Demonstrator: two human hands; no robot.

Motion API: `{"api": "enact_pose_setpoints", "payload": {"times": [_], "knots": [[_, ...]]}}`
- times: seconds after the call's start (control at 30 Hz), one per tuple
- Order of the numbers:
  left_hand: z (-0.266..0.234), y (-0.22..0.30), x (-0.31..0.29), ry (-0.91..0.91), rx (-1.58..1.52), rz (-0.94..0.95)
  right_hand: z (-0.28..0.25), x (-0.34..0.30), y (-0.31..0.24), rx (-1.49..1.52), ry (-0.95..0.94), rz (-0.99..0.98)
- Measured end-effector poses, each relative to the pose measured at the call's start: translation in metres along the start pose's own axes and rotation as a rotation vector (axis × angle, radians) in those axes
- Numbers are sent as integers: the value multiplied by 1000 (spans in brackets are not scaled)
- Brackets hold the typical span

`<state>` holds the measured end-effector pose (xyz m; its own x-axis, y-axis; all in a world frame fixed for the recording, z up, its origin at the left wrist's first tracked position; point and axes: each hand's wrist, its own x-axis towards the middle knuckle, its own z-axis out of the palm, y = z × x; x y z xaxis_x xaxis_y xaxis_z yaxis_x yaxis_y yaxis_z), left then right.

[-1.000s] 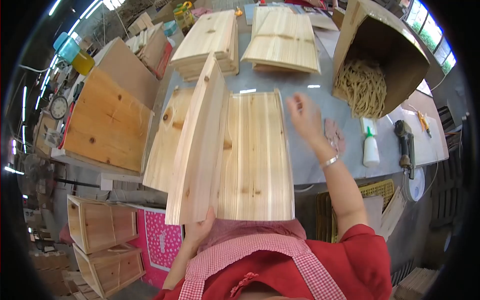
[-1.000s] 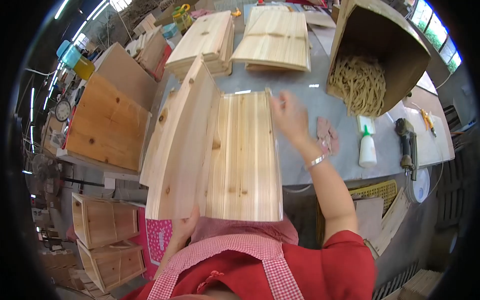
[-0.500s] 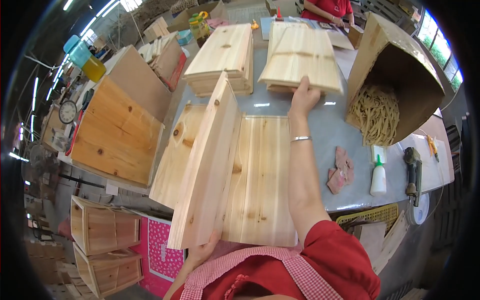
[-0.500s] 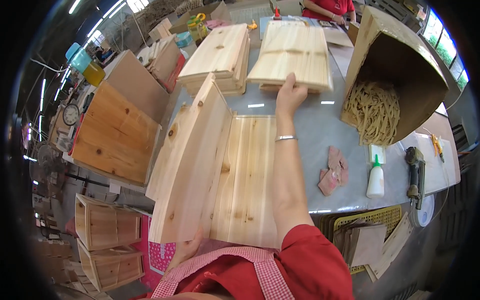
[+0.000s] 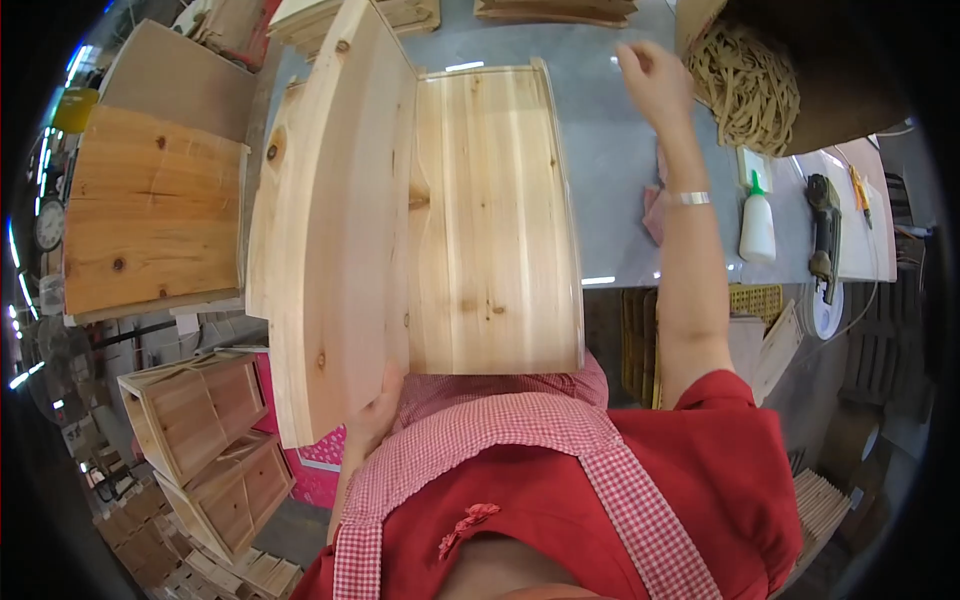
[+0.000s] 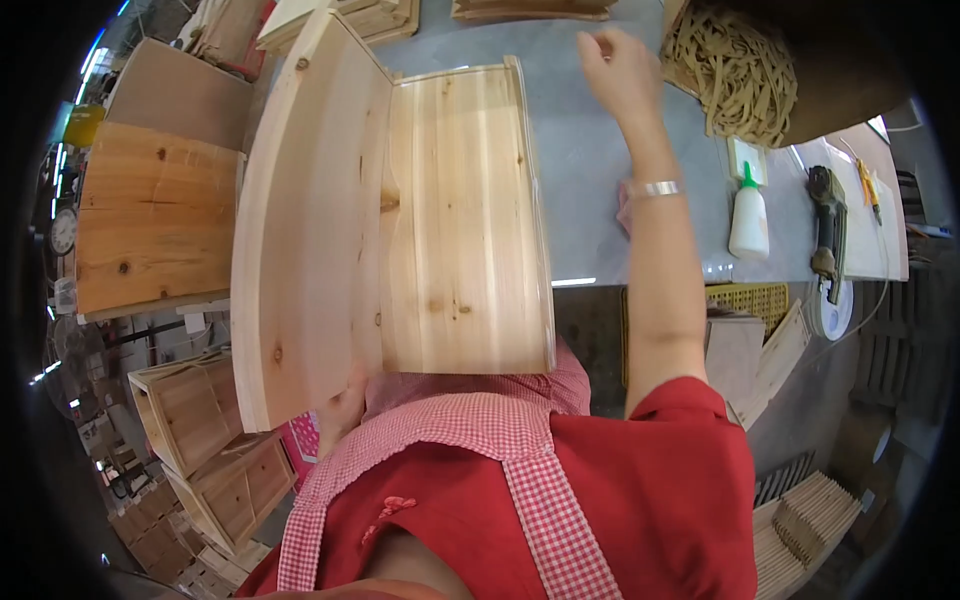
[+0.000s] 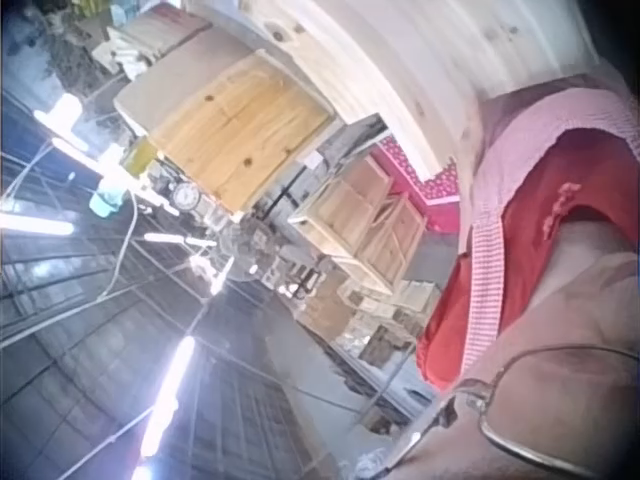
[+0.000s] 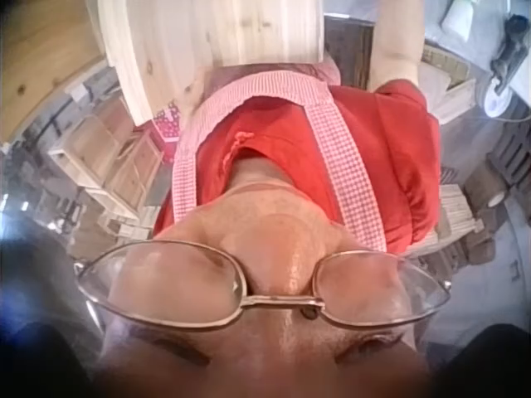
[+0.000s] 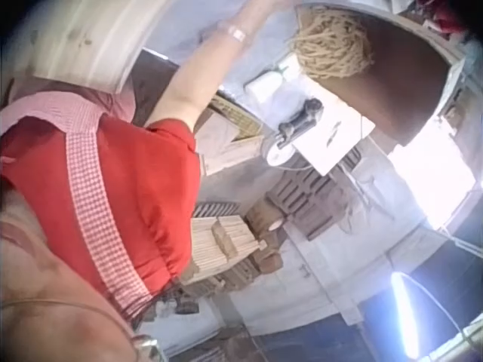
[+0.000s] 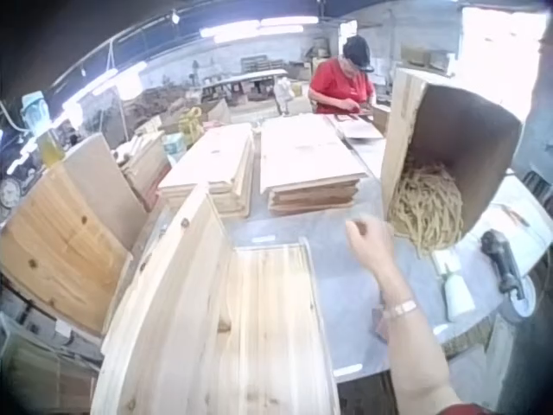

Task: Assemble a wooden box by gluing panels and securing them with rubber bands.

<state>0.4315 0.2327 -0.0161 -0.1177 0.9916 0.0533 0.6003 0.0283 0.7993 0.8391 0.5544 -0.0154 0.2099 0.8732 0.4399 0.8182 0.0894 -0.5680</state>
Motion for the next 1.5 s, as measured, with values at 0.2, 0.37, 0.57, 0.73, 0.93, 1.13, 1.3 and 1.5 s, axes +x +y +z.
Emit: {"api": "enact_pose_setpoints", "payload": {"times": [0.2,0.37,0.57,0.73,0.93,1.13,1.3,1.5], "knots": [[-1,-11,-3,21,-102,-33,-49,-166,58,-336,-104,-119],[5,-32,-1,74,-218,-79,-54,-180,34,-93,-195,-381],[2,-37,2,171,-295,-189,-29,-121,59,-361,14,-53],[5,-24,9,111,-255,-210,-111,-181,40,-127,591,-58],[8,-10,11,98,-270,-158,-186,-388,176,-817,387,656],[3,-28,8,97,-300,-125,-176,-474,178,-740,-189,799],[8,-25,11,43,-335,-51,-192,-486,178,-783,-189,642],[3,-26,13,60,-391,-56,-228,-444,156,-723,-7,751]]}}
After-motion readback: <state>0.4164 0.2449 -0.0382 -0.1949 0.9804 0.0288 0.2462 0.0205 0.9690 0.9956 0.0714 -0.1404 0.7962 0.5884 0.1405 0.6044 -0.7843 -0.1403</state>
